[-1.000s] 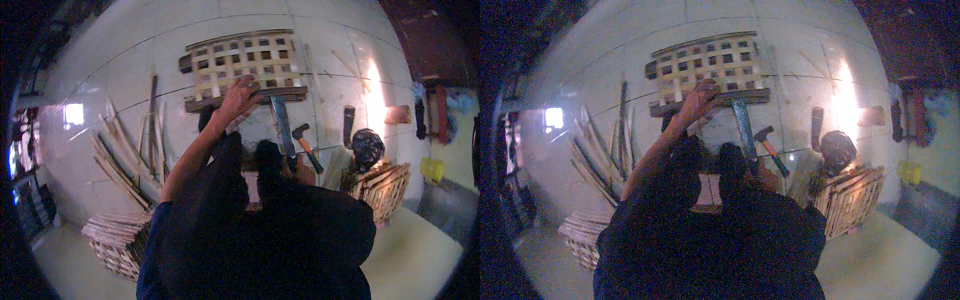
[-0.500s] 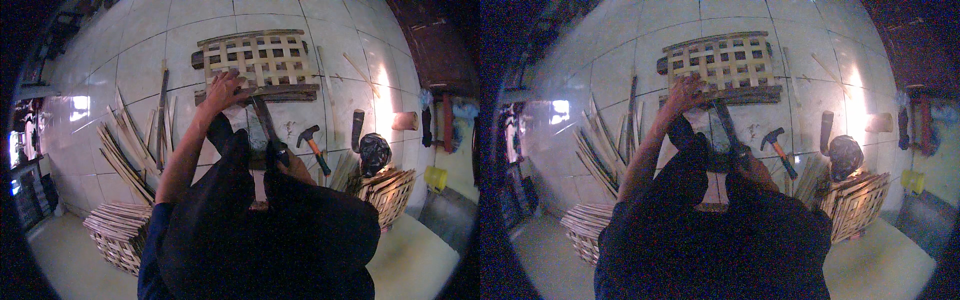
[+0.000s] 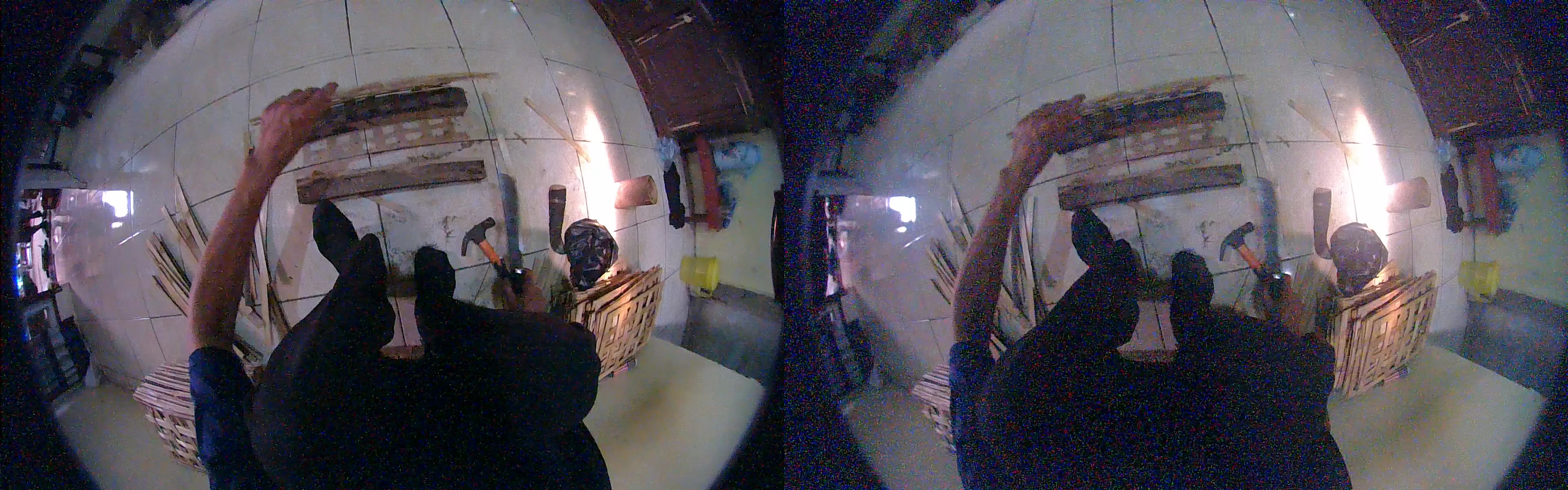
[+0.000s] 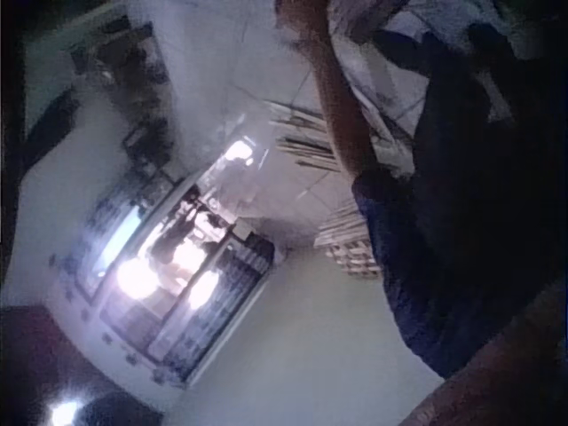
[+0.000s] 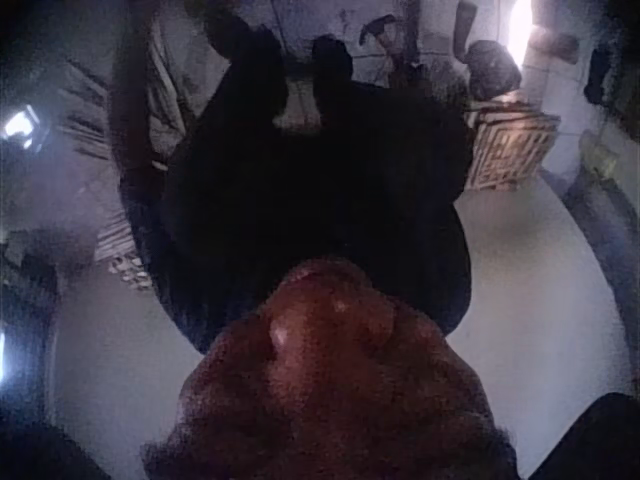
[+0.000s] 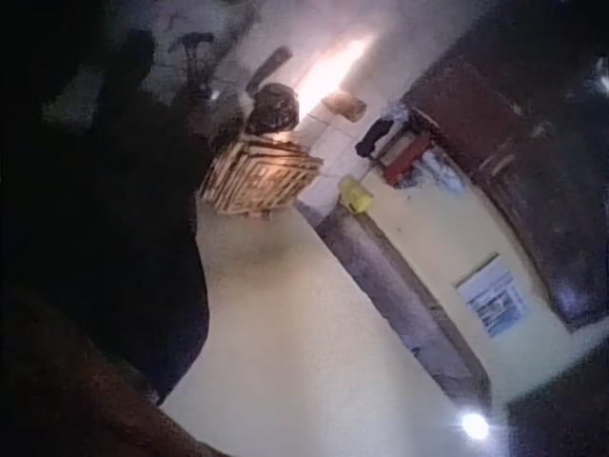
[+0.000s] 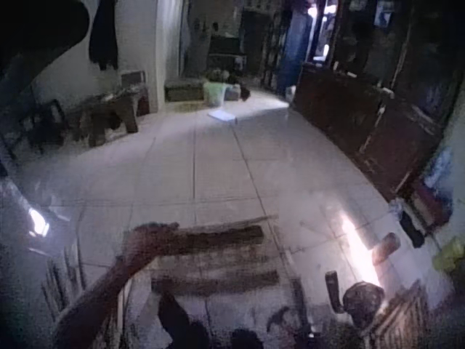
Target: The person sits on the floor and assembles a wooden lattice panel by hand. They place thin wooden strips into a grid pattern and use a hammer to secure them in place.
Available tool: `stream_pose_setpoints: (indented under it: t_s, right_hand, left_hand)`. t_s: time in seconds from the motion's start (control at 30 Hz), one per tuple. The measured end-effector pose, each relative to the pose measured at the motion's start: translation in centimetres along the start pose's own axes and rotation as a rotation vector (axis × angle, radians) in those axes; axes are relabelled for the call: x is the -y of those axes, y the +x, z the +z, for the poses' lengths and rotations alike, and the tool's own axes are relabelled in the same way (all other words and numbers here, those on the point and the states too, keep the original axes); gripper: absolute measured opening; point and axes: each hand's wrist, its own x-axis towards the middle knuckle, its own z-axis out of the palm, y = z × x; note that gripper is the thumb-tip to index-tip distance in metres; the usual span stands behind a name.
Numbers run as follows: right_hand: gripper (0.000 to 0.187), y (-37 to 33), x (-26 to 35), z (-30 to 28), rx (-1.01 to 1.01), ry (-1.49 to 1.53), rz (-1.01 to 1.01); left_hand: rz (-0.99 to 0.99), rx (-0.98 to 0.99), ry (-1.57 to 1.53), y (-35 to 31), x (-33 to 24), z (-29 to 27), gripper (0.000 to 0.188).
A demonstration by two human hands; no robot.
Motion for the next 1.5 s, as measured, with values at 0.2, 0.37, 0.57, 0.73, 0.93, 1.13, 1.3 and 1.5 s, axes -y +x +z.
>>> stream_pose_setpoints:
  t_s: [0.2,0.37,0.57,0.73,0.93,1.13,1.3,1.5]
  right_hand:
    - [0.054,1.9,-6.3,0.6,-0.026,-0.136,0.110]
    - [0.046,2.6,-5.2,1.1,-0.332,-0.237,-0.146]
    - [0.040,4.9,-0.5,5.2,-0.371,-0.067,-0.584]
    - [0.038,4.3,2.5,5.0,-0.344,0.005,-0.486]
    - [0.034,6.5,3.3,5.0,-0.360,0.058,-0.484]
    - [0.042,6.8,2.5,5.6,-0.338,-0.020,-0.580]
    - [0.043,7.0,2.5,5.9,-0.347,0.059,-0.537]
    - [0.034,6.5,2.2,6.0,-0.287,0.007,-0.548]
  left_hand:
    - [-0.048,-0.078,-0.043,3.5,1.3,-7.4,0.031]
    - [-0.394,0.015,-0.589,3.8,2.7,-9.8,0.030]
    - [-0.443,0.297,-0.793,4.3,4.8,-4.4,0.034]
    - [-0.492,0.605,-0.717,6.8,5.1,2.4,0.039]
    - [-0.247,0.408,-0.337,4.0,7.8,13.3,0.045]
    - [-0.251,0.201,-0.214,3.6,1.6,19.9,0.053]
    - [-0.320,0.153,-0.141,4.3,-0.9,21.1,0.055]
    - [-0.270,0.101,-0.375,4.7,-0.8,20.3,0.047]
